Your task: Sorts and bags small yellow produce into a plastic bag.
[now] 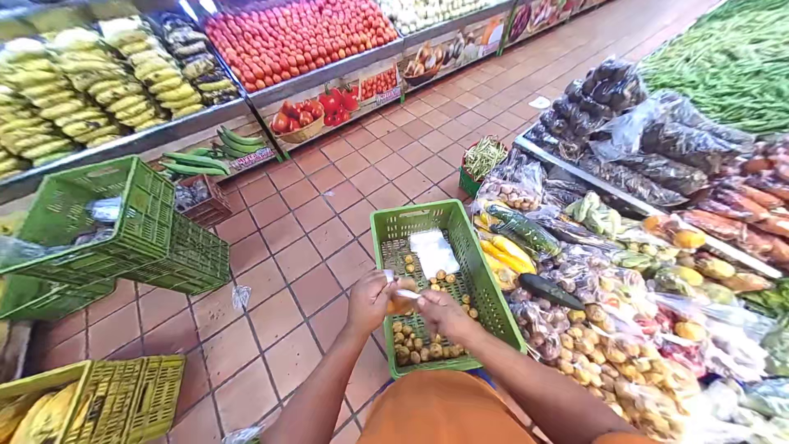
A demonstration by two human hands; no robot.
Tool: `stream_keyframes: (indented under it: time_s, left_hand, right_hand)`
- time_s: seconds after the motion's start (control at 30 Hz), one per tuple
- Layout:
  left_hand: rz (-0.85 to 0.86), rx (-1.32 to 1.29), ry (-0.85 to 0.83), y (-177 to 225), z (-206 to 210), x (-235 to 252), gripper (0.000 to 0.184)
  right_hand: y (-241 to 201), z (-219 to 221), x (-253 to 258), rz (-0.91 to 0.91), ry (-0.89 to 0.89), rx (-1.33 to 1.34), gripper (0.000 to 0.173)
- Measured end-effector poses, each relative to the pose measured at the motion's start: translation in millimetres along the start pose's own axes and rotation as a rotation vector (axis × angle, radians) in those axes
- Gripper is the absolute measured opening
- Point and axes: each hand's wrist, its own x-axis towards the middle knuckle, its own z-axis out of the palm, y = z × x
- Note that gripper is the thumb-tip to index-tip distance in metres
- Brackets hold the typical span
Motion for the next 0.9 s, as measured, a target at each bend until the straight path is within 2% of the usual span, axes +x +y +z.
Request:
stream_keyframes:
  time_s: [0.07, 0.17, 0.2, 0.27, 0.3, 0.37, 0.53, 0.63, 0.73, 0.8, 0.9]
  left_hand:
    - [0.032, -0.117, -0.120, 1.9, -4.2, -19.8, 0.028]
    - [-0.073, -0.371, -0.286, -2.2, 1.4, -55.5, 0.032]
    - [-0.154, -0.463, -0.295, -8.4, 8.2, -72.0, 0.032]
    - [-0.357, -0.666, -0.209, -24.4, 20.3, -108.7, 0.025]
    - [-0.448, -0.751, -0.146, -30.2, 23.8, -124.3, 0.019]
    - [-0.545, -0.845, -0.064, -35.8, 31.2, -144.6, 0.021]
    - [-0.570, -0.684, -0.033, -33.6, 49.1, -169.3, 0.016]
    - [-0.474, -0.550, -0.120, -27.7, 54.9, -170.6, 0.011]
    - [-0.364, -0.447, -0.187, -29.6, 55.7, -165.2, 0.012]
    - [-0.334, -0.423, -0.226, -31.2, 57.1, -163.8, 0.012]
    - [-0.358, -0.443, -0.244, -32.9, 63.8, -161.8, 0.011]
  right_hand:
    - [18.4, -26.0, 11.6, -0.020, 0.058, -0.262, 0.029]
    - [63.0, -14.6, 24.8, 0.033, 0.047, -0.433, 0.035]
    - [77.9, -7.1, 25.1, 0.085, 0.031, -0.398, 0.036]
    - [102.9, 1.9, 21.2, 0.177, 0.026, -0.228, 0.035]
    - [108.8, 4.8, 14.5, 0.213, 0.027, -0.102, 0.033]
    - [102.3, 6.0, -4.3, 0.242, -0.013, 0.080, 0.024]
    - [71.0, 12.4, -21.1, 0.154, -0.255, -0.010, 0.024]
    - [81.8, 15.2, -20.8, 0.062, -0.250, 0.007, 0.020]
    - [98.1, 5.0, -18.0, -0.246, -0.141, -0.307, 0.026]
    - [109.9, 2.5, -19.1, -0.386, -0.119, -0.541, 0.033]
    - [112.9, 2.8, -24.2, -0.396, -0.167, -0.797, 0.028]
